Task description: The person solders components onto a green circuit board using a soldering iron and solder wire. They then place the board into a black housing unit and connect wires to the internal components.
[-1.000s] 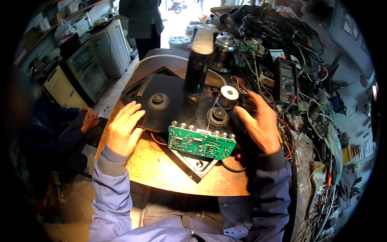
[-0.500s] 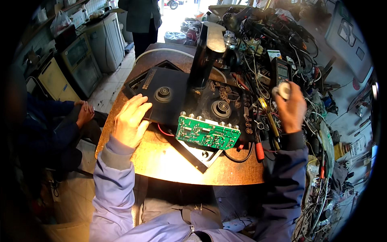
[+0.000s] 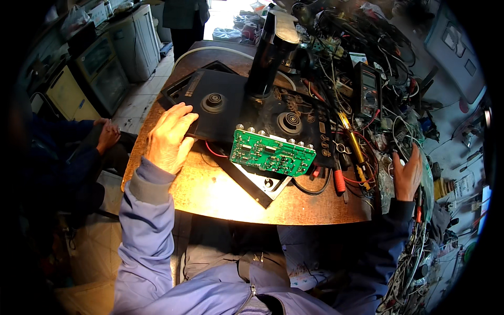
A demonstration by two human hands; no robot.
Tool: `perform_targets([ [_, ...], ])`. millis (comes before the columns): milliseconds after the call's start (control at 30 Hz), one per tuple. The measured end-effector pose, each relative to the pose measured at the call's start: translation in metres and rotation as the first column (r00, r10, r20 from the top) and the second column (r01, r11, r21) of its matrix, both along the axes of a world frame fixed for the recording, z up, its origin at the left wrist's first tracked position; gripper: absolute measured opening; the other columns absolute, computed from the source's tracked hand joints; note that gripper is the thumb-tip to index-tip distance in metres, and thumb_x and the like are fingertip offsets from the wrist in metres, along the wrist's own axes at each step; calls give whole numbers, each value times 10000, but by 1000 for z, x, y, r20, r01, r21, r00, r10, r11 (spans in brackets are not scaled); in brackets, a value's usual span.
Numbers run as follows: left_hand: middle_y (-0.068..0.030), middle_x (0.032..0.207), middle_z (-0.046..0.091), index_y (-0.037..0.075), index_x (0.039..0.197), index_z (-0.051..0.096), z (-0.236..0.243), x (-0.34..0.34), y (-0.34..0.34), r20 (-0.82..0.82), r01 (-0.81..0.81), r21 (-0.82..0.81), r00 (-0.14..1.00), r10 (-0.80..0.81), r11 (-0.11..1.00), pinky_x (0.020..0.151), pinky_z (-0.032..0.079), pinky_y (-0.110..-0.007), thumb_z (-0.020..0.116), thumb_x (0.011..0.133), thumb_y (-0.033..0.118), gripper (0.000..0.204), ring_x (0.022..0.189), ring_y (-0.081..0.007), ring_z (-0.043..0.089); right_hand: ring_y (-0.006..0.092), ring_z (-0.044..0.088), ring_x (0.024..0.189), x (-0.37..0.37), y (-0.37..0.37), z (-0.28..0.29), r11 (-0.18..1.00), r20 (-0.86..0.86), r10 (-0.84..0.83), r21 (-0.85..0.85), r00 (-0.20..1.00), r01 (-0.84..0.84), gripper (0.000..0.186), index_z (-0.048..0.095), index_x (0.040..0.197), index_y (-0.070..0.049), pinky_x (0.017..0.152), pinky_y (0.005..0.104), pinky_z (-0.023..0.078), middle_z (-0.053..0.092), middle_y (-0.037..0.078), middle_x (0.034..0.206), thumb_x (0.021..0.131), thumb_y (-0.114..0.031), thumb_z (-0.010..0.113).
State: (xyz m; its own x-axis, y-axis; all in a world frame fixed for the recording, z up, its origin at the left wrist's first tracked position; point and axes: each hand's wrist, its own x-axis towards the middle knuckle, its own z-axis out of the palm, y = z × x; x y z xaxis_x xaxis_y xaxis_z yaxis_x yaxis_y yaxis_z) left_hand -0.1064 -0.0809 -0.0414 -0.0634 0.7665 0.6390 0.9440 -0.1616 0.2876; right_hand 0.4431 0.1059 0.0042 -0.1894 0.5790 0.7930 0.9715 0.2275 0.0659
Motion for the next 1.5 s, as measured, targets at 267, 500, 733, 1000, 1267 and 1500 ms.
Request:
perform_targets([
  [267,-226,1389,659,-12,1264,699,1,0,-1,-12,-1,-12,1000,1,1000,1159,469,-456,704,756,-63,511,1367,-412,591,167,624,741,-179,-60,13,354,-569,568,-484,595,-800,602,645,1343,39,667,307,523,698,125,1044,816,-121,889],
  [500,-212,1409,659,-2,1310,685,5,2,-2,-84,-18,14,996,19,1000,1157,476,-448,729,793,-46,521,1376,-397,589,209,608,712,-196,-61,17,261,-534,644,-520,547,-814,447,677,1184,28,624,333,497,643,120,945,783,-25,868],
  [733,-196,1370,680,5,1314,683,15,7,-1,-171,-28,66,984,39,997,1104,523,-449,812,752,-23,577,1315,-395,629,335,692,762,-194,-87,1,424,-313,813,-262,492,-867,388,644,1039,12,632,388,577,665,167,1013,723,56,864],
  [1000,-203,1203,736,-3,1245,713,53,14,13,-248,25,166,969,17,986,965,582,-441,860,747,46,521,1118,-397,707,320,691,772,-185,-80,-23,522,-117,831,-177,545,-834,372,642,1008,1,639,386,570,669,158,989,702,36,850],
  [1267,-149,1050,766,10,1176,745,100,4,36,-326,118,185,944,-53,976,837,589,-401,843,792,40,397,945,-335,729,319,688,744,-183,-71,-34,535,-87,834,-119,545,-837,336,636,994,11,619,385,573,669,165,969,723,43,832],
  [1500,-125,921,742,33,1127,756,122,-5,64,-227,137,130,968,-105,982,729,555,-356,818,864,98,277,818,-278,703,341,677,744,-187,-40,-28,547,-190,802,-147,566,-824,381,599,997,-18,610,400,553,654,153,949,700,99,806],
])
